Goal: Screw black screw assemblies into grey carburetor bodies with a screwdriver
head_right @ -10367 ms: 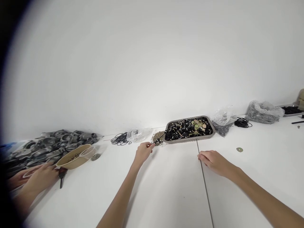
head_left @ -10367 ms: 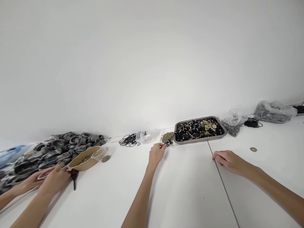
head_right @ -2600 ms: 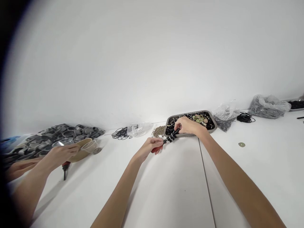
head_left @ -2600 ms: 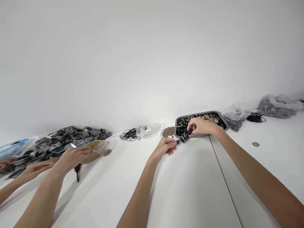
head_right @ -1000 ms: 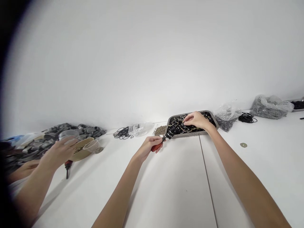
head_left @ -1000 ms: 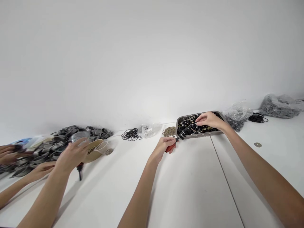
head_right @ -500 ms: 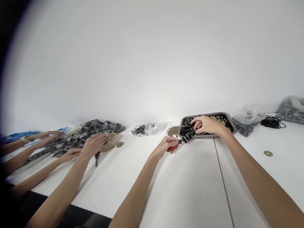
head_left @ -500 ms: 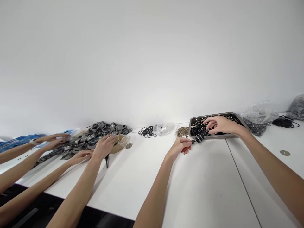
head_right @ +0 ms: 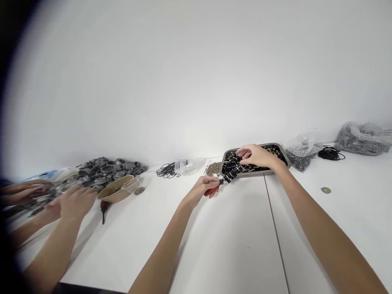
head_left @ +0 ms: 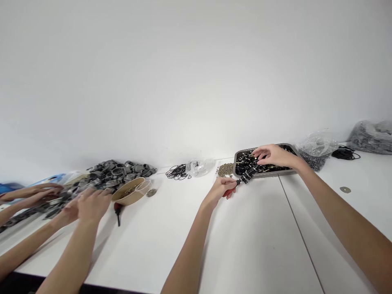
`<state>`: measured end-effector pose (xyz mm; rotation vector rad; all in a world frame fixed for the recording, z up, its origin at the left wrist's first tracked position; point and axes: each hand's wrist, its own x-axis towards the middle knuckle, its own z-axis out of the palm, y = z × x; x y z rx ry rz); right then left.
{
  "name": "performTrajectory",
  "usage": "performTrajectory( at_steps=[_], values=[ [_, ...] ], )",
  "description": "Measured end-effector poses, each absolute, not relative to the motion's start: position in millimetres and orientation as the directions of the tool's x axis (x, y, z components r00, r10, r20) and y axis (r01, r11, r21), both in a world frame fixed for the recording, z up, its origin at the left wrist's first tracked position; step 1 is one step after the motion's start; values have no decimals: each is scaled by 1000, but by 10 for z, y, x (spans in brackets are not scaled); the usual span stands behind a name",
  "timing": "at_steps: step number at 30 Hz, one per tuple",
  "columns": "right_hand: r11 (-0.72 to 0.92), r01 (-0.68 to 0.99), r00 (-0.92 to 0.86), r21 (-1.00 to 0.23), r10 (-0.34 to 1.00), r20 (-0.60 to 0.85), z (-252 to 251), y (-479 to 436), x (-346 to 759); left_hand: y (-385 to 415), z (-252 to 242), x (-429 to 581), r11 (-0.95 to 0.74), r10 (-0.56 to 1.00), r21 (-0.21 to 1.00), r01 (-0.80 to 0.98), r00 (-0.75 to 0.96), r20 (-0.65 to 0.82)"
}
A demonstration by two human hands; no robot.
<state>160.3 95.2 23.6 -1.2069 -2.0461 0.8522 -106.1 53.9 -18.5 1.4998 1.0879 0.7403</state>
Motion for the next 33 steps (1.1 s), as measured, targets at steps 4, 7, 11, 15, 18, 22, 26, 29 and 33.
performTrajectory(
  at_steps=[4,7,11,15,18,22,26,29,33],
  values=[
    [324,619,-181,-715,945,272,173,1052,1856,538,-178,-1063,1,920,965,261,379,-103],
    [244,758,-100,-605,960,262,-5,1142,1925,553,-198,-1069,8,924,968,250,368,-103],
    [204,844,-88,-495,965,248,-302,1240,1868,582,-241,-1085,6,929,984,178,363,-72],
    [193,865,-79,-463,964,253,-478,1301,1841,594,-257,-1100,13,938,999,31,346,-23],
    [206,862,-83,-463,958,273,-534,1342,1885,583,-244,-1105,18,941,996,-89,337,13],
    [239,849,-98,-471,947,305,-550,1378,1938,570,-215,-1095,37,944,974,-225,328,40],
    [266,835,-111,-482,939,325,-512,1357,1941,586,-221,-1064,-12,965,970,-243,250,74],
    [263,832,-111,-489,942,318,-506,1329,1950,613,-287,-1029,-33,980,988,-148,189,61],
    [274,831,-112,-484,935,338,-504,1333,1969,642,-439,-947,4,990,1000,-26,139,0]
  ],
)
